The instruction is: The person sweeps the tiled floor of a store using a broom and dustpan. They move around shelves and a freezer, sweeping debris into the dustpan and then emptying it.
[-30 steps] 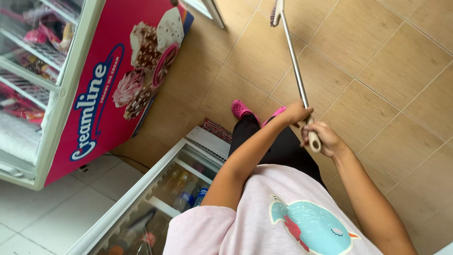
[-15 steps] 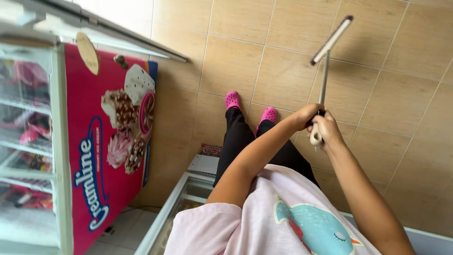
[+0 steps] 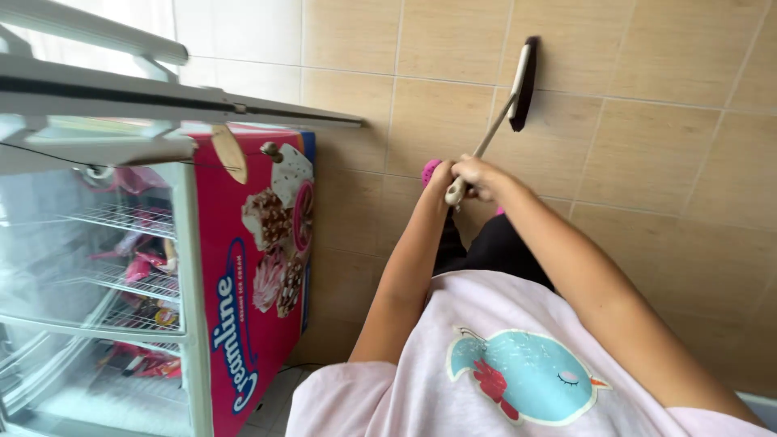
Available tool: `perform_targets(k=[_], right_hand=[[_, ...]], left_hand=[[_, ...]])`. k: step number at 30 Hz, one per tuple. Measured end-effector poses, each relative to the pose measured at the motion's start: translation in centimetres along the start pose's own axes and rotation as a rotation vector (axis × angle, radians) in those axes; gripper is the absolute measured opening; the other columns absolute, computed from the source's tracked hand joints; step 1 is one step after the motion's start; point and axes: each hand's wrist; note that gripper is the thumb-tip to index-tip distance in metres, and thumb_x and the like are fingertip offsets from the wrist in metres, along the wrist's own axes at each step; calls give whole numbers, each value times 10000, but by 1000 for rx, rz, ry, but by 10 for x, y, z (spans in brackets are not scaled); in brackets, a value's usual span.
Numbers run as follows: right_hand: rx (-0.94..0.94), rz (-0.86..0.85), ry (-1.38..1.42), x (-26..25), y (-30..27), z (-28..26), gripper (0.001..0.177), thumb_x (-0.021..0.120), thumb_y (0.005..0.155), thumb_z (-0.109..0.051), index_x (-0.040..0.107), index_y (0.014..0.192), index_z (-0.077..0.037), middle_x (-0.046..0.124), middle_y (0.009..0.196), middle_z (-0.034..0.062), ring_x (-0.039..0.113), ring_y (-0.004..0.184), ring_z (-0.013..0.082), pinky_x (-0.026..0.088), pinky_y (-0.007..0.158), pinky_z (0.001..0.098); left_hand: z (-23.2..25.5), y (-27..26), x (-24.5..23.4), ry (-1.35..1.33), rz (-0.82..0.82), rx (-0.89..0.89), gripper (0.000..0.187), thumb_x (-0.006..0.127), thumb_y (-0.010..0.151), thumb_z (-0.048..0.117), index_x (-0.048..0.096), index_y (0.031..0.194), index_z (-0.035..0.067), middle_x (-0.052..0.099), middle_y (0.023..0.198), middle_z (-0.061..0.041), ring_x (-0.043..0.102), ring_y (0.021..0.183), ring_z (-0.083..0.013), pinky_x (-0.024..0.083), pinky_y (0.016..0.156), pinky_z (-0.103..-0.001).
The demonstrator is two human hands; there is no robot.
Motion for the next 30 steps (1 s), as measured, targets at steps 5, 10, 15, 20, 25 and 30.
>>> perform_targets(k=[5,10,15,20,25,30], right_hand=[[-14,-42,-82,89,20,-34,436,543,912,-146,486,1337,-228,605,842,34,561,605,120,382,416,308],[-48,-164,-32,92,25,-67,529,501,932,-139,415,1452,-189,602,818,78,541,565,166,389,415,322],[-167,-147,76,49,7,-57,625,437,930,-100,392,1540,-231,659,869,65,622,595,171,524,473,315],[-285,-39,451,-2,-69,-47,512,458,911,-41,505,1410,-143,548,815,39,535,574,128,541,516,319],[-282,-40,721,-41,-137,-19,283,530,908,-2,529,1180,-77,552,833,37,523,610,102,499,521,257],[-233,121,703,-40,-121,-10,183,581,900,-13,460,1023,-73,578,796,56,581,603,122,512,494,263]], left_hand=[[60,-101,-27,-158,37,11,392,398,963,291,598,1072,-27,643,808,-209,625,572,-328,532,423,-415],[97,-100,-18,-166,109,122,370,391,957,285,593,1063,-6,634,797,-187,613,560,-295,514,420,-419],[94,-50,-5,-184,168,203,354,386,953,281,589,1056,10,627,789,-170,603,550,-270,500,418,-422],[100,-81,97,219,47,4,320,452,917,341,621,957,72,549,609,-80,468,405,-216,416,299,-375],[78,-99,175,101,-162,-100,363,426,1040,347,588,998,24,586,704,-113,541,452,-213,471,378,-350],[45,-48,165,25,-390,-270,350,380,1037,300,633,962,70,661,679,-94,506,373,-160,432,327,-278]])
Point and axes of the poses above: each hand's wrist, its own y-axis towards the middle knuckle, its own x-axis out of the palm, z = x × y
